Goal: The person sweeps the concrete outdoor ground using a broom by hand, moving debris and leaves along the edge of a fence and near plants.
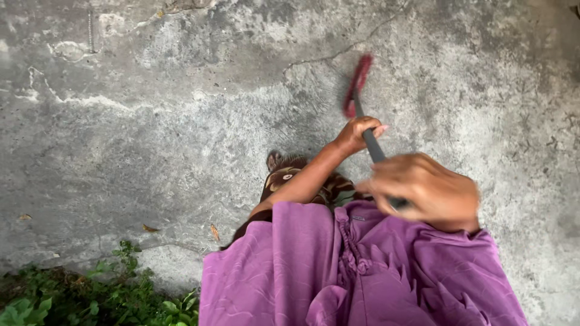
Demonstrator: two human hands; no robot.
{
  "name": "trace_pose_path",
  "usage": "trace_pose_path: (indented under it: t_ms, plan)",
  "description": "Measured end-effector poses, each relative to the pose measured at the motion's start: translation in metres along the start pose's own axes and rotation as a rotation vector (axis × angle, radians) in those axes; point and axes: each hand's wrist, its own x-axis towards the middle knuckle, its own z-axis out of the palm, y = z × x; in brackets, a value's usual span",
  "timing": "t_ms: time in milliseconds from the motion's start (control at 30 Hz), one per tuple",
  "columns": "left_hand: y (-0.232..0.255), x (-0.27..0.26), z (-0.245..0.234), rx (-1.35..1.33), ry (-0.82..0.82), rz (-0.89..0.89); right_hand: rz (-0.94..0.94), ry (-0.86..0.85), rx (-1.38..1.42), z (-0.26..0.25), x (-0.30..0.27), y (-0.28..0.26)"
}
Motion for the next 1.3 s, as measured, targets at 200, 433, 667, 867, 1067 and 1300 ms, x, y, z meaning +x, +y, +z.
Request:
trace_pose_path:
  t_ms: [200, 433, 667, 867, 1067, 1300]
  plan:
    - [-0.096, -0.027, -0.023, 0.214, -0.008, -0.090, 0.012, 0.170, 0.298, 0.001, -0.024, 0.079]
    - [-0.204, -0.110, -0.184, 0.376, -0.122, -0.643, 0.225, 0.417, 0.485, 0.126, 0.035, 0.210]
    - [-0.196, -0.106, -0.227, 0.639, 0.140, -0.335, 0.326, 0.540, 0.621, 0.106, 0.081, 0.223]
    - [-0.083, 0.025, -0.163, 0.169, 0.097, -0.023, -0.360, 0.180, 0.196, -0.052, 0.083, 0.105]
    - [-0.122, 0.064, -0.180, 0.025, 0.082, 0.115, 0.163, 0.035, -0.036, 0.019, 0.168, 0.090]
    - [-0.229, -0.005, -0.206, 0.265, 0.039, -0.153, -0.014, 0.350, 0.496, 0.005, 0.161, 0.175]
